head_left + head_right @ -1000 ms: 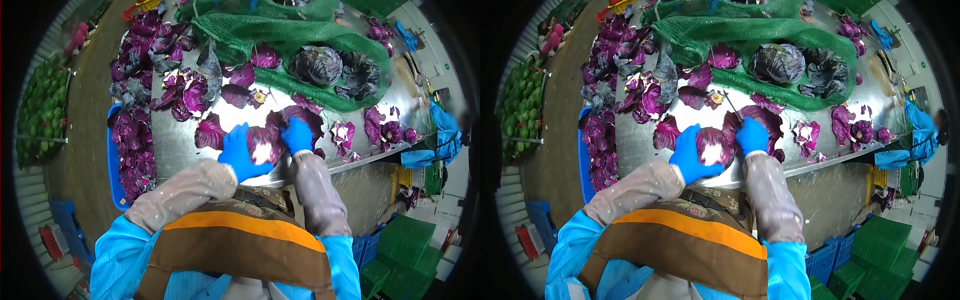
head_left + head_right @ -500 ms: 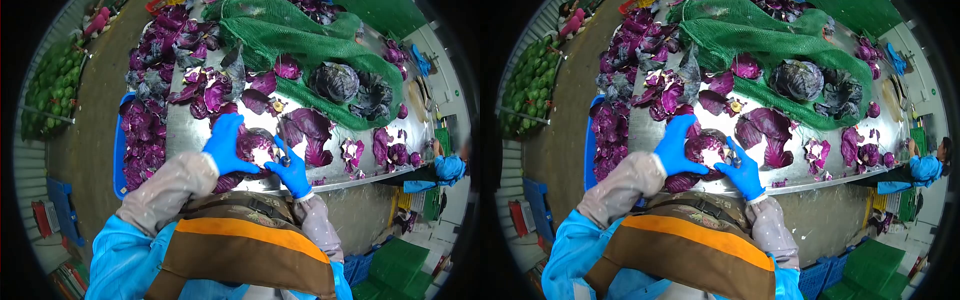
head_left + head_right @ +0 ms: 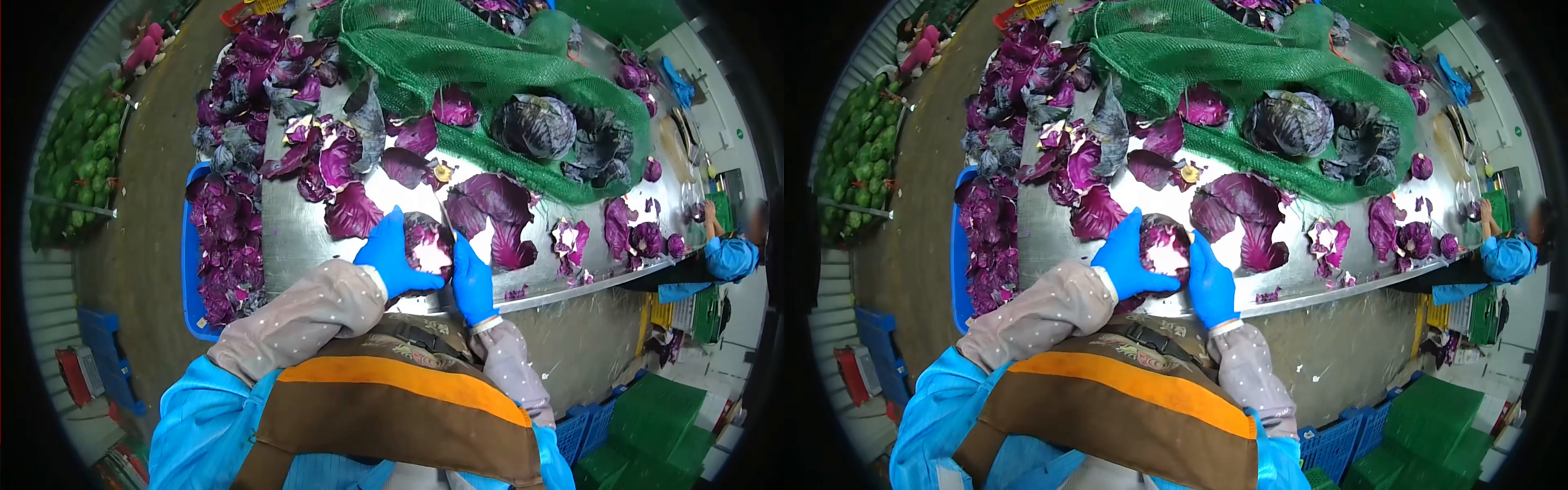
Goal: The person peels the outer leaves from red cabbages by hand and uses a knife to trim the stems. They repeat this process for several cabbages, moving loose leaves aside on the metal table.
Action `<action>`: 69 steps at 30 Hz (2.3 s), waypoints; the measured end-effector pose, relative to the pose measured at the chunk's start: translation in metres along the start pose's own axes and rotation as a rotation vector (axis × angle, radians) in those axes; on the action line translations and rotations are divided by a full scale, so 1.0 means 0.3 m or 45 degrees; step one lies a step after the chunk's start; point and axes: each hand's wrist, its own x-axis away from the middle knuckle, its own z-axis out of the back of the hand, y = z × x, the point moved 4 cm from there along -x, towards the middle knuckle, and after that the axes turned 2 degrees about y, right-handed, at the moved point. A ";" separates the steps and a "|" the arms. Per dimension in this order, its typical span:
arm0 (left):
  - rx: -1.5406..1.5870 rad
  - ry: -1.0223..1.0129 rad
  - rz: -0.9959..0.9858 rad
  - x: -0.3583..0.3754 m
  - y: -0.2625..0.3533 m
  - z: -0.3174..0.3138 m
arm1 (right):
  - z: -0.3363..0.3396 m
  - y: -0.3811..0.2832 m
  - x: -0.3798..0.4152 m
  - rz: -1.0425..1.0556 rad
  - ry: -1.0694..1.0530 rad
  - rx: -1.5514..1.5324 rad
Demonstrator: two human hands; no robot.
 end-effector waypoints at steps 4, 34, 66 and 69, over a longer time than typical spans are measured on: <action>-0.061 -0.024 0.029 -0.015 0.036 -0.007 | 0.018 0.005 -0.038 0.002 -0.079 0.229; -0.196 -0.013 0.115 0.038 0.070 -0.022 | 0.104 -0.127 0.086 0.192 -0.016 0.519; -0.213 0.038 0.174 0.053 0.120 -0.067 | 0.049 0.109 0.016 -0.329 0.108 -0.089; -0.203 0.046 0.111 0.038 0.120 -0.076 | 0.126 -0.041 -0.019 -0.166 0.090 0.295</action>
